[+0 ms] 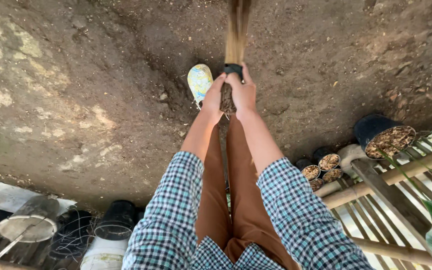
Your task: The person uses a bundle of sticks to repeatedly strike the soil while walking through a nursery, moving past potted plants and garden supplies.
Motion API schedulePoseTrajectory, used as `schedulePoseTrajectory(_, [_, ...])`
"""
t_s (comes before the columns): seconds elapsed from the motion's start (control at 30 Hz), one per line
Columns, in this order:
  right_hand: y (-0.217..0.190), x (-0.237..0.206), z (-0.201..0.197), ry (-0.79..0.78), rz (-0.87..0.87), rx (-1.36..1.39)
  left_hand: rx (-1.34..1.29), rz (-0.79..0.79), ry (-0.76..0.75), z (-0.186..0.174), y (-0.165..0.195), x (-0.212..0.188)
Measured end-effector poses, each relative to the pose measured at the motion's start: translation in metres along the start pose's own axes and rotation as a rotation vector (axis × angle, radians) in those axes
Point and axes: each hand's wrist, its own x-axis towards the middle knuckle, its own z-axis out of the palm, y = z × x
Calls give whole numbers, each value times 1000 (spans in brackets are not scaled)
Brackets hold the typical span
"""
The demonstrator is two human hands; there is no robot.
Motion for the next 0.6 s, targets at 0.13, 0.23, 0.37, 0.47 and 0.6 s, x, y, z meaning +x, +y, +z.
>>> schedulePoseTrajectory(0.13, [2, -19, -22, -113, -53, -54, -25, 166, 75, 4, -20, -37])
schedulePoseTrajectory(0.23, [7, -34, -37, -117, -116, -34, -56, 115, 92, 13, -31, -56])
schedulePoseTrajectory(0.37, [13, -32, -32, -17, -71, 55, -103, -60, 55, 30, -17, -65])
schedulePoseTrajectory(0.47, [10, -29, -23, -77, 35, 104, 88, -50, 296, 39, 3, -85])
schedulePoseTrajectory(0.6, [-4, -48, -26, -156, 51, 110, 144, -58, 337, 53, 19, -118])
